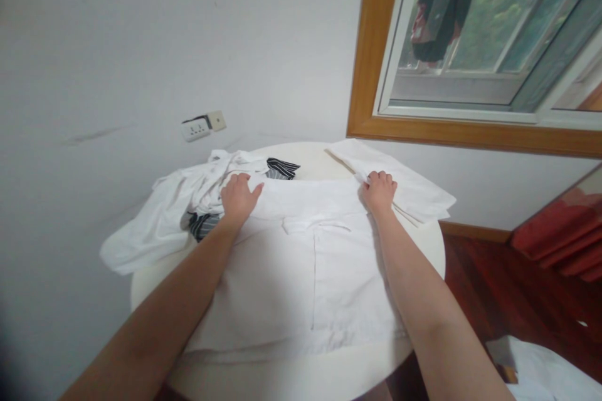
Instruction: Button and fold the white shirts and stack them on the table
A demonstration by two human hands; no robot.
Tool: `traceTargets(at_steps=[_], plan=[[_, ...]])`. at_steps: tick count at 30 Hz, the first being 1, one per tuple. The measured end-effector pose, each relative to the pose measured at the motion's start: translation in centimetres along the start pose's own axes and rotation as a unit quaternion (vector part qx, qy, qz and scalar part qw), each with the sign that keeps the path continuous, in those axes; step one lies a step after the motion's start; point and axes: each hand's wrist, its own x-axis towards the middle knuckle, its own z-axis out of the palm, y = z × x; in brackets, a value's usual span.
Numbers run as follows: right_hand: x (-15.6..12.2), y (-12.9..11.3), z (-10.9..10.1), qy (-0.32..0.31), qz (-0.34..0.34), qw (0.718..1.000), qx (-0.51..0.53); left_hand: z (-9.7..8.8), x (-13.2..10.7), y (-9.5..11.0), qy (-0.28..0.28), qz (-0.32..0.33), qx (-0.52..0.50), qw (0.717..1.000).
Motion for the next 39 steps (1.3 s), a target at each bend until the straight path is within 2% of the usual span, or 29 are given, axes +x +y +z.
traceTargets(at_steps=[7,12,18,23,28,31,36,39], plan=[[0.7,0.3,0.5,-0.006,0.043,0.996,0.073,-0.1,0.0,0.2,-0.048,0.031,0.060,0.997],[0.8,0.7,0.8,0.014,0.076,0.991,0.109,-0.7,-0.4,0.4,-0.022,0.040,0.078,0.996],[0.7,1.1,1.4,0.043,0.075,0.987,0.133,-2.4,-0.8,1.3,0.001,0.074,0.075,0.994],[1.3,0.9,1.6,0.083,0.072,0.978,0.175,-3.2,0.8,2.0,0.027,0.063,0.060,0.996],[3.5,0.2,1.8,0.087,0.052,0.974,0.204,-2.8,4.0,1.6,-0.001,0.065,0.077,0.995],[4.6,0.0,2.0,0.074,0.042,0.981,0.176,-2.4,4.9,1.2,0.001,0.080,0.077,0.994],[4.4,-1.1,1.0,0.063,0.009,0.992,0.107,-2.0,3.2,2.6,0.047,0.132,0.058,0.988],[2.8,-2.8,-0.3,0.033,-0.110,0.987,0.114,-1.5,0.7,4.5,0.011,0.201,0.015,0.979]])
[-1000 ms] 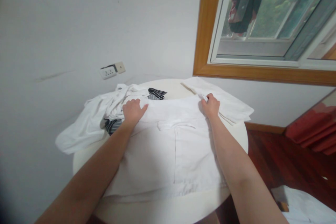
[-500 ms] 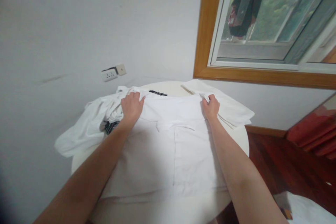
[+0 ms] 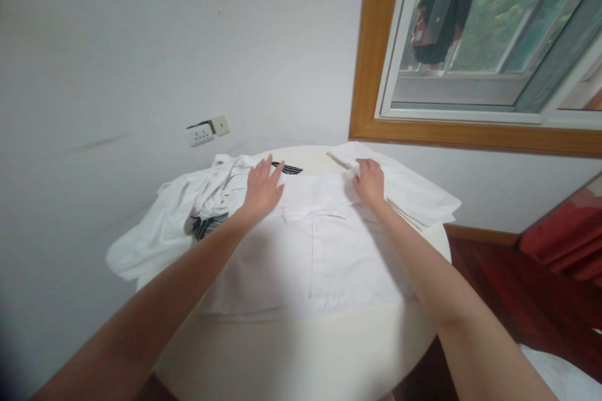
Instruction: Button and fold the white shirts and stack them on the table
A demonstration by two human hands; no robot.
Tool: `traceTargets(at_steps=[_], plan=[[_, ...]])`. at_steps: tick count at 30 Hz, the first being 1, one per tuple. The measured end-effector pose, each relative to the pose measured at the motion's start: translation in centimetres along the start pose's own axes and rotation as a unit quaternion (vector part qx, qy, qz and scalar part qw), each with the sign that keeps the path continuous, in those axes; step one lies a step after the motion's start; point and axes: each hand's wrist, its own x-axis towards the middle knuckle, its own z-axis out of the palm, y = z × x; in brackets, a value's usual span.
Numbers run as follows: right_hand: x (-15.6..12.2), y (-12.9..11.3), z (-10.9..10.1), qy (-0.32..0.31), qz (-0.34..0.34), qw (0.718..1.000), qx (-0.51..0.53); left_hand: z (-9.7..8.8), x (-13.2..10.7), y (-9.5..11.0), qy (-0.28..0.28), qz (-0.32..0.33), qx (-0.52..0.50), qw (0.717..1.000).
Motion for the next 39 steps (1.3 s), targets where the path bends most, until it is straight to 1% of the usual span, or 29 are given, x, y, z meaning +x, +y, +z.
traceTargets(at_steps=[2,4,6,8,10,14,18,22,27,33,36,39], plan=[[-1.5,-1.5,-0.4,-0.078,-0.099,0.992,0.019,0.4,-1.6,1.8,-0.065,0.039,-0.047,0.996],[-3.4,-2.2,-0.5,-0.168,-0.175,0.969,0.038,0.9,-3.6,3.1,-0.133,0.063,-0.086,0.985],[-5.4,-2.1,-0.4,-0.230,-0.213,0.947,0.065,1.3,-5.5,3.7,-0.154,0.082,-0.095,0.980],[-6.8,-1.2,-0.3,-0.252,-0.217,0.938,0.093,1.5,-6.9,3.8,-0.156,0.102,-0.091,0.978],[-7.5,-0.1,-0.2,-0.256,-0.207,0.937,0.116,1.5,-7.5,3.6,-0.161,0.111,-0.086,0.977],[-7.3,1.1,-0.3,-0.261,-0.199,0.930,0.168,1.6,-7.4,3.4,-0.169,0.118,-0.083,0.975],[-7.1,0.8,-0.7,-0.244,-0.203,0.928,0.195,1.9,-7.2,3.2,-0.158,0.125,-0.081,0.976],[-7.3,-0.1,-1.7,-0.212,-0.231,0.930,0.193,1.6,-6.5,2.2,-0.146,0.153,-0.080,0.974],[-7.5,-1.4,-2.7,-0.189,-0.275,0.930,0.156,0.4,-5.3,1.1,-0.147,0.207,-0.098,0.962],[-7.6,-2.7,-3.0,-0.187,-0.271,0.941,0.077,-0.7,-5.1,1.4,-0.134,0.243,-0.094,0.956],[-7.7,-3.1,-3.2,-0.188,-0.272,0.942,0.059,-1.1,-5.1,1.5,-0.130,0.243,-0.085,0.958],[-7.9,-3.4,-3.4,-0.186,-0.275,0.943,0.038,-1.1,-5.1,1.4,-0.137,0.232,-0.077,0.960]])
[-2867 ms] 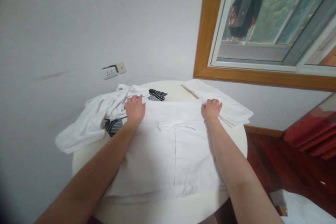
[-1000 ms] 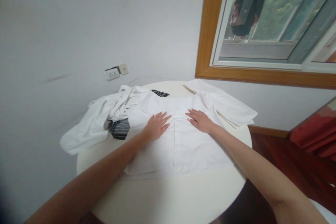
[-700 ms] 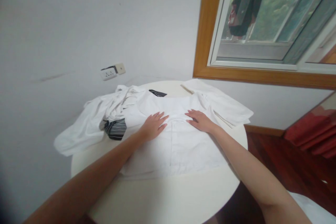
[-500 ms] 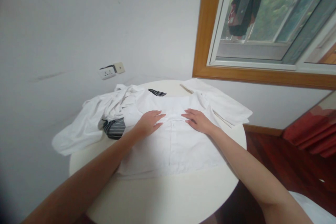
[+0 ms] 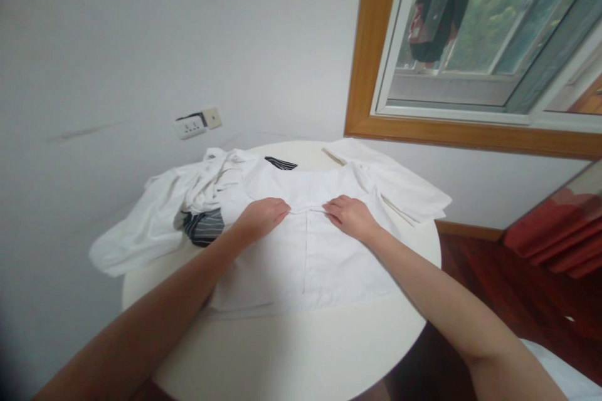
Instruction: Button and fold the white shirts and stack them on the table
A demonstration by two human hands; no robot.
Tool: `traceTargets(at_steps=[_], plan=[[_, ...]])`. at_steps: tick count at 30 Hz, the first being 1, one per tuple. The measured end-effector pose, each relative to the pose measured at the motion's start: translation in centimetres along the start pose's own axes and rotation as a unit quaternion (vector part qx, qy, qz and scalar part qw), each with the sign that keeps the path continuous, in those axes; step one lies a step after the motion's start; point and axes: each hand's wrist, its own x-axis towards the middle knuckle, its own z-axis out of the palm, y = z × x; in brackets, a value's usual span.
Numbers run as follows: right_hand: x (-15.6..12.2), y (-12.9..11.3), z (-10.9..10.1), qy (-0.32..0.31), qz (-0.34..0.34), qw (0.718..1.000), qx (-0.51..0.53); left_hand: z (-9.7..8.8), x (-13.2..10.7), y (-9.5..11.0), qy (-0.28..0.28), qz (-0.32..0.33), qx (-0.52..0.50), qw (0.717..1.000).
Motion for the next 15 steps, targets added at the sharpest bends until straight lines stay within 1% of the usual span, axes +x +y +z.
traceTargets(at_steps=[6,11,15], plan=[[0.0,-0.2,-0.4,-0.036,-0.018,0.999,-0.035,-0.4,0.0,0.0,-0.040,-0.014,0.037,0.998],[0.1,0.2,-0.7,-0.041,-0.021,0.999,-0.003,-1.0,0.0,0.2,-0.061,0.002,0.056,0.997],[0.2,0.4,-0.9,-0.044,-0.019,0.999,0.012,-1.5,-0.2,0.3,-0.076,0.000,0.061,0.995]])
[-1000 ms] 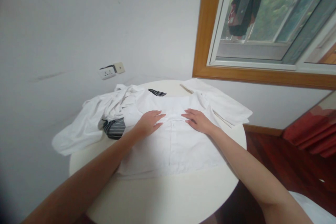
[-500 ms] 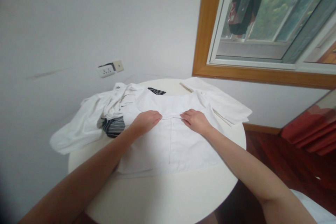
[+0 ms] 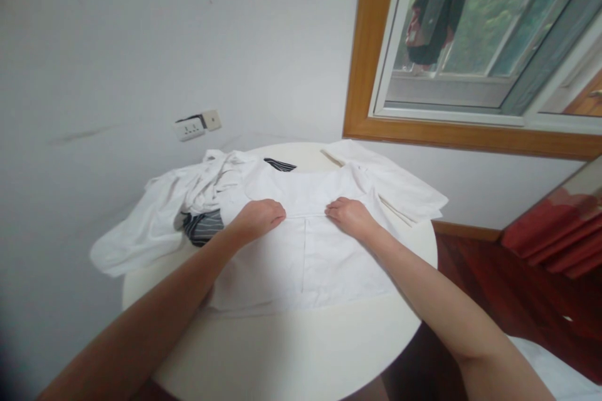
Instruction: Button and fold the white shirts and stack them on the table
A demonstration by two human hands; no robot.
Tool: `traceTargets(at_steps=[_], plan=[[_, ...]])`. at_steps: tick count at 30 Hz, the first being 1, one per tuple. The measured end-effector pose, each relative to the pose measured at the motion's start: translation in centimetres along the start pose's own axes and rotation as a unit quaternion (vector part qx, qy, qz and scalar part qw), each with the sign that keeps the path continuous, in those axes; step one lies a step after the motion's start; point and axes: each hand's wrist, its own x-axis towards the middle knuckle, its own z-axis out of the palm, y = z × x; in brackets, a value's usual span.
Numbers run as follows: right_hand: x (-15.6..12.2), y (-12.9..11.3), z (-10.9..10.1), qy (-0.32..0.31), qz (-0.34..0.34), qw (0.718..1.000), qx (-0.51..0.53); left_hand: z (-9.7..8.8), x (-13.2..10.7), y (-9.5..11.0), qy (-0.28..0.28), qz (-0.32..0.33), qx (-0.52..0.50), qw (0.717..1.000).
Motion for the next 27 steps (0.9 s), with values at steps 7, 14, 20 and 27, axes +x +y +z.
traceTargets(at_steps=[7,14,20,27], plan=[[-0.3,0.2,0.2,0.010,-0.003,1.000,0.017,-0.3,-0.1,-0.3,0.016,0.004,-0.045,0.999],[-3.2,-1.0,-3.8,0.010,-0.027,0.994,0.106,-2.7,-2.9,1.3,0.049,0.092,-0.158,0.982],[-7.1,-3.9,-6.8,-0.132,-0.037,0.963,0.233,-2.5,-8.6,3.9,-0.021,0.120,-0.205,0.971],[-11.2,-7.1,-4.9,-0.091,-0.026,0.981,0.169,-0.3,-12.3,6.1,0.041,0.082,-0.135,0.987]])
